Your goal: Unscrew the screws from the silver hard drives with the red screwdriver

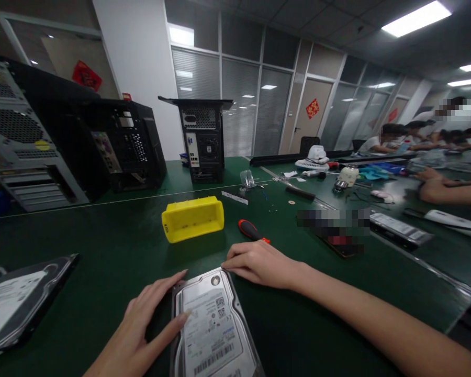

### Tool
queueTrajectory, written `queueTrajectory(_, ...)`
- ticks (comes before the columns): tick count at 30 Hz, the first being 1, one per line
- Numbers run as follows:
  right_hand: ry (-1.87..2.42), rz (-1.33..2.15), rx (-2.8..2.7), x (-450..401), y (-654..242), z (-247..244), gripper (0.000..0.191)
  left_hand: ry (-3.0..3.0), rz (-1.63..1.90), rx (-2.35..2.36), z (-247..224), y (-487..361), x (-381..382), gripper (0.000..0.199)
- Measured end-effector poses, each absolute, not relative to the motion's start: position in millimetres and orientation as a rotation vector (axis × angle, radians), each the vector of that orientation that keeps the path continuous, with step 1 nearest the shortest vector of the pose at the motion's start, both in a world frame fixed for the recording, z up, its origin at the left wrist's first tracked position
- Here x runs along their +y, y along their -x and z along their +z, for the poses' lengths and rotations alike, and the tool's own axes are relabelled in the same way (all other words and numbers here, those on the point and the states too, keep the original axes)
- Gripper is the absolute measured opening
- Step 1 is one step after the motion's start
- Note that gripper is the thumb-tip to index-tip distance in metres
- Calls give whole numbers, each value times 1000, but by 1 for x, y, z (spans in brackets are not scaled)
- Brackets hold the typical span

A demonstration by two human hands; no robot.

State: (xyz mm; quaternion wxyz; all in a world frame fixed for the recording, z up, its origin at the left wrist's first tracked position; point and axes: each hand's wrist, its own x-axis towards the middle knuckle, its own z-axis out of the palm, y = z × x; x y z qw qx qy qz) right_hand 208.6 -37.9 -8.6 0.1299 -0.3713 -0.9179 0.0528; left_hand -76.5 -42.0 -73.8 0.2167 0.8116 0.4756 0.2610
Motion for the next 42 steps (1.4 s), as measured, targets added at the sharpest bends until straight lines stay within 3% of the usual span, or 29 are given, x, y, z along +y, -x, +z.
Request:
queueTrajectory(10,1090,296,-2583,-38,-213,-6,27,-2270,564,1288,-73,80,-22,46)
queueTrajectory(17,1060,337,-2574,-34,-214,-10,27,-2138,599,1204,-32,52,-13,41)
queueTrajectory(28,1103,374,-2506,-37,-214,-7,28,-2174,221,816,-11,13,9,41)
queueTrajectory(36,1553,264,-2260,-23,-232,-3,32,-2158,271,630,-16,10,15,30)
queueTrajectory(42,1950,261,-2092,-11,-261,-11,58,-2137,348,474,-32,10,32,28)
